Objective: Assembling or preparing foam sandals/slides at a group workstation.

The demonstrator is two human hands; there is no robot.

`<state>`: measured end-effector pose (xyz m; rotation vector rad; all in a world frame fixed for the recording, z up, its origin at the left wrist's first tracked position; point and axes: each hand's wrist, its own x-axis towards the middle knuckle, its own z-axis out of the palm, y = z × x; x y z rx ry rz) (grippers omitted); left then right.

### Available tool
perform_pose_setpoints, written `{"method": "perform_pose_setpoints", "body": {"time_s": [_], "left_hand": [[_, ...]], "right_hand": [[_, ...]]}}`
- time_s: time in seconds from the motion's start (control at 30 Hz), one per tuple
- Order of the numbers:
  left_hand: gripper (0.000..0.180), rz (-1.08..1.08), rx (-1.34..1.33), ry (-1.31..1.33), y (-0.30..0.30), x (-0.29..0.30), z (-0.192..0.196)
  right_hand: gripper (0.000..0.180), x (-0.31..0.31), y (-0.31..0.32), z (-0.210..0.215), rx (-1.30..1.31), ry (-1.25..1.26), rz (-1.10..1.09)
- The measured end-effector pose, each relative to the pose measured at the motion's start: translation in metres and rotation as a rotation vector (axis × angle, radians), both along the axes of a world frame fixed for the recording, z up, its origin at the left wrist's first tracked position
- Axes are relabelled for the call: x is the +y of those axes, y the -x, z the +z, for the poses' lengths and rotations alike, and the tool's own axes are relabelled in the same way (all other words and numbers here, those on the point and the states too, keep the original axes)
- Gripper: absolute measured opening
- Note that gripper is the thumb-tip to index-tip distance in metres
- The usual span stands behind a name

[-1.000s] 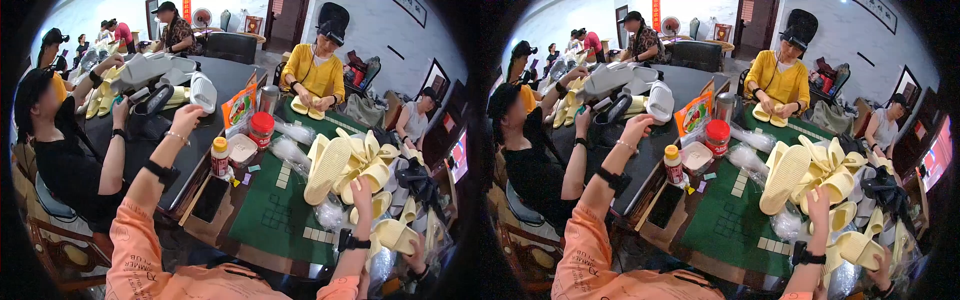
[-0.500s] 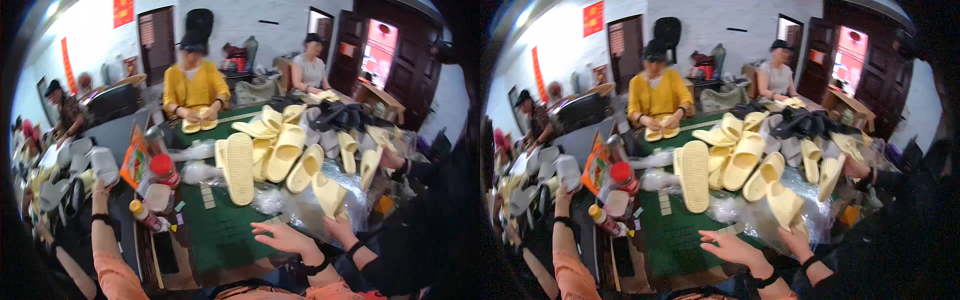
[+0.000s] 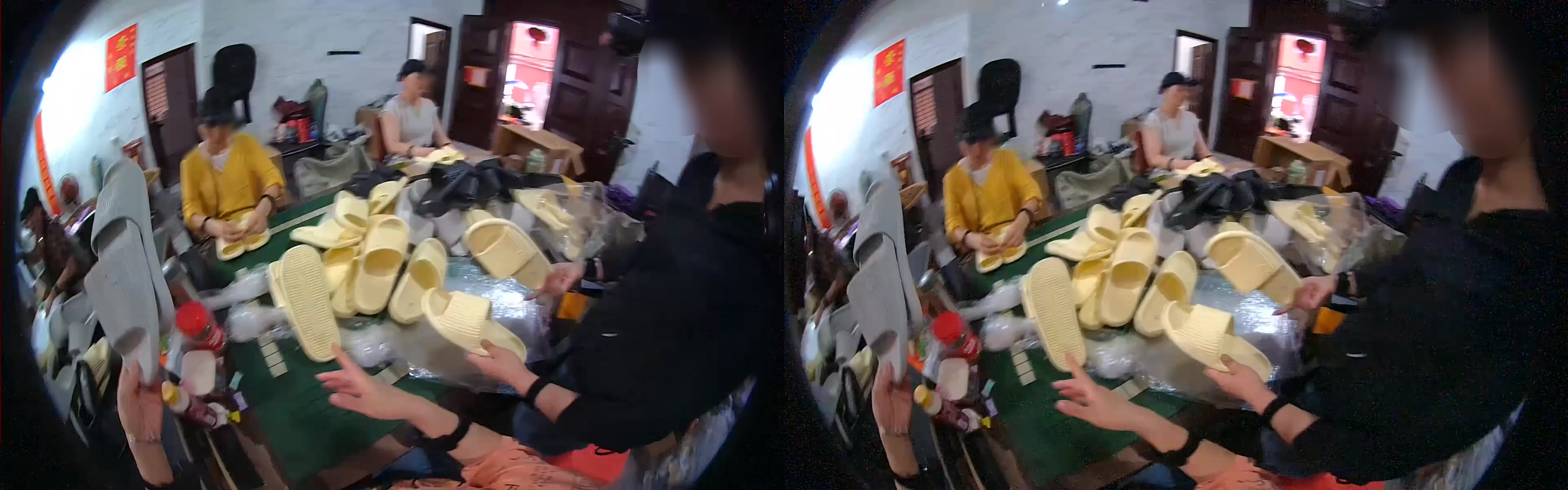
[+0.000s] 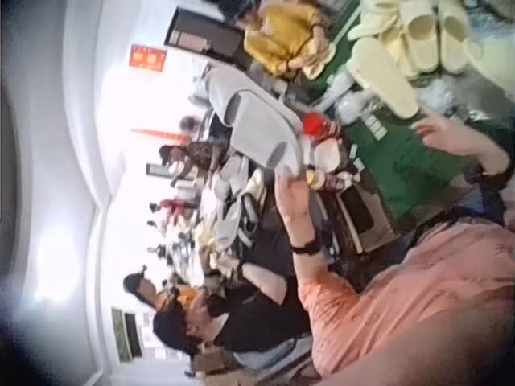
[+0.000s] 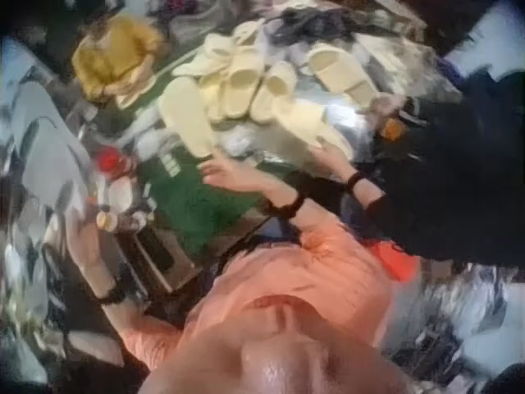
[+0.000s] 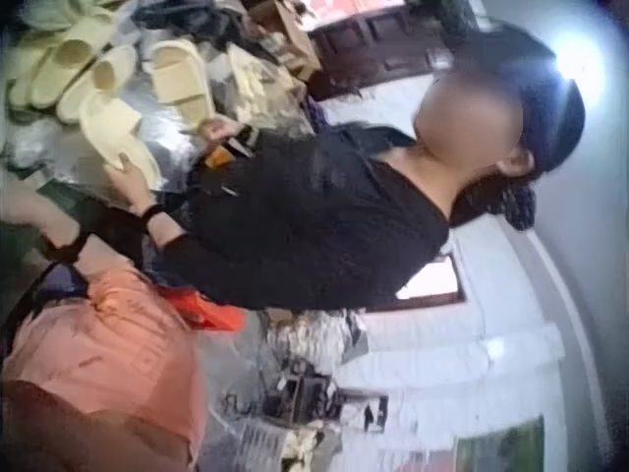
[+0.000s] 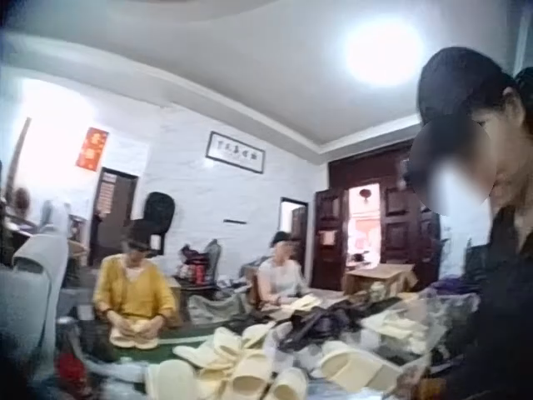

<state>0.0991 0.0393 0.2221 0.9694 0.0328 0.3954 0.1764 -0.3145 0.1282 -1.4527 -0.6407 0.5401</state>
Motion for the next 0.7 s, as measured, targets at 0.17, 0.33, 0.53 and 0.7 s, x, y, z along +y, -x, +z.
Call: {"method": "perform_pose_setpoints", "body": {"time_s": [0.17,0.33,0.53,0.7], "left_hand": [[0.051,-0.349,0.074,0.029,0.016,-0.116,-0.030],[0.044,-0.661,0.455,0.001,0.019,-0.173,-0.053],[0.053,-0.705,0.573,-0.060,0.010,-0.171,-0.078],[0.033,-0.339,0.290,-0.673,0.001,-0.119,-0.064]], "right_hand": [[0.081,0.014,-0.012,-0.011,0.420,-0.585,0.249],[0.073,-0.017,0.011,-0.007,0.440,-0.611,0.125],[0.047,-0.032,-0.003,-0.021,0.581,-0.685,-0.403],[0.047,-0.077,-0.019,0.001,0.414,-0.752,-0.482]]}}
